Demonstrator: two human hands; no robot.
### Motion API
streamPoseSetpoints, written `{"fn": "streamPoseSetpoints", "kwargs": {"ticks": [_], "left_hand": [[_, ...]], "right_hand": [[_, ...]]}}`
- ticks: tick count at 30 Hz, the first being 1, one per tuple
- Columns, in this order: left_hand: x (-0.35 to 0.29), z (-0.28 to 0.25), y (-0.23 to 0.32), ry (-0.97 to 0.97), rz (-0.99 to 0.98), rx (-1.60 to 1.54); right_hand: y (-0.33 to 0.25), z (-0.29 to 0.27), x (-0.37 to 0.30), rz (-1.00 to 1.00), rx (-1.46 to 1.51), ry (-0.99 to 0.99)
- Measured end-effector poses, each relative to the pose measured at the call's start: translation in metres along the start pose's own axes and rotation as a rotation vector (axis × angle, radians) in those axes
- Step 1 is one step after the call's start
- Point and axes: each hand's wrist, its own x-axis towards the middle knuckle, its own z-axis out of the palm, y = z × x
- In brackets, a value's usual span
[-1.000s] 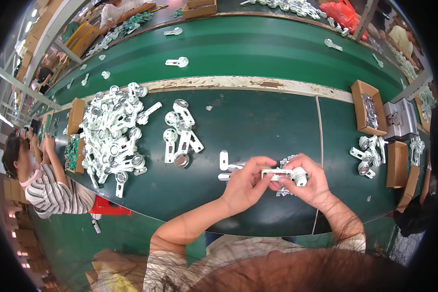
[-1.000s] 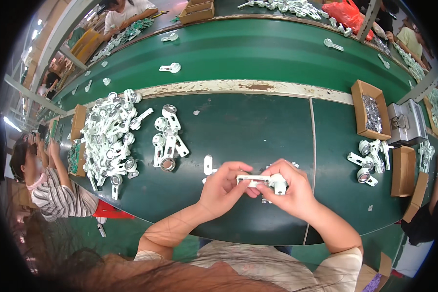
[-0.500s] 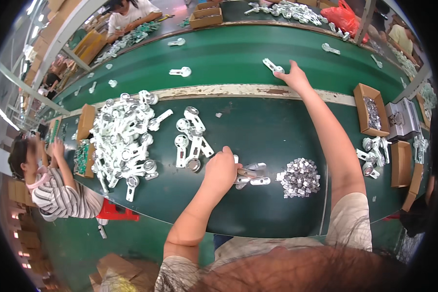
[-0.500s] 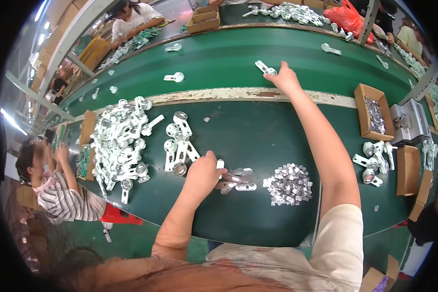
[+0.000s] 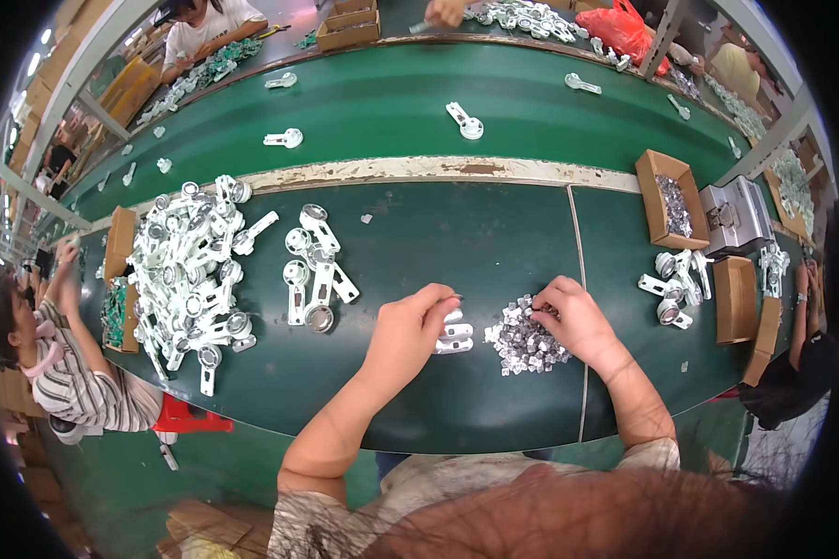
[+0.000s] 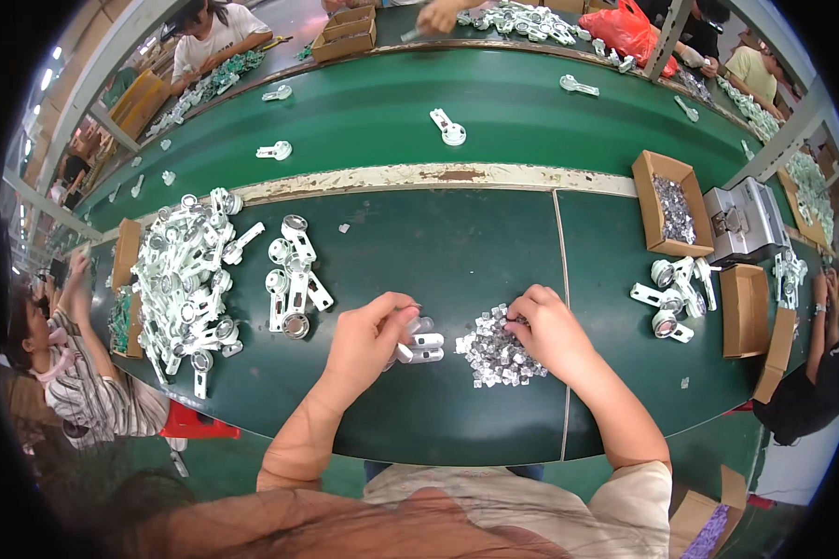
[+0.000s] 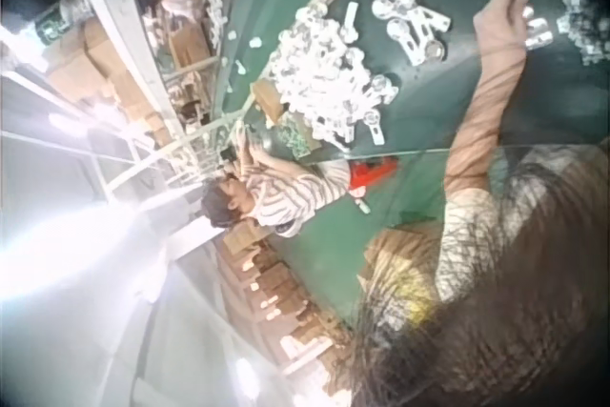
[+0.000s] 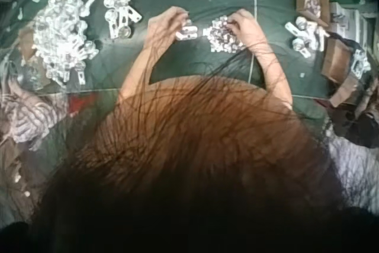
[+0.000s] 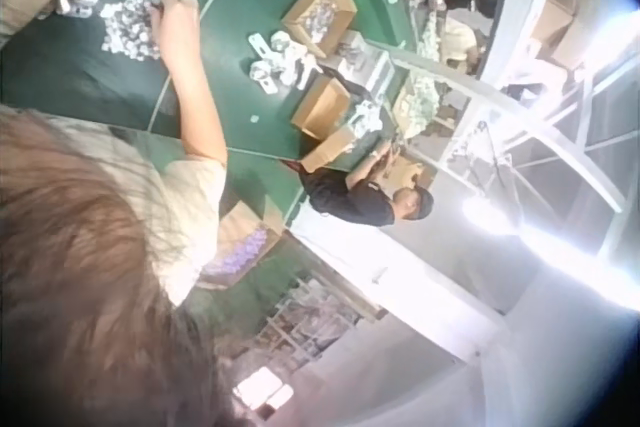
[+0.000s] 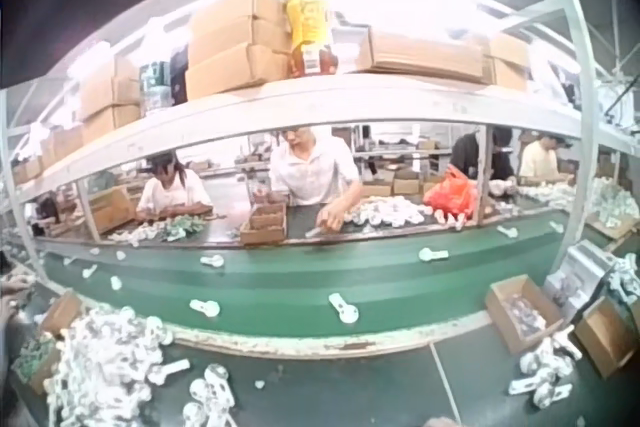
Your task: Assembling small metal and plastic components at a factory workbench and moving boxes of materials.
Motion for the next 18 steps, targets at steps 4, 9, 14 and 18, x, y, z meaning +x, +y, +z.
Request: {"fn": "streamPoseSetpoints", "kwargs": {"ticks": [4,9,14,18], "left_hand": [[-0.001,0.011,-0.006,-0.253,-0.213,-0.536],[-0.008,0.02,0.01,-0.251,-0.181,-0.767],[-0.013,0.023,0.017,-0.326,-0.3,-0.827],[-0.015,0.026,0.021,-0.294,-0.322,-0.859]], "right_hand": [[0.003,-0.004,-0.002,-0.028,0.067,-0.025],[-0.001,-0.011,-0.006,0.232,0.683,0.015],[-0.023,-0.027,-0.016,0.191,1.182,-0.158],[-0.037,-0.026,-0.022,0.21,1.208,-0.164]]}}
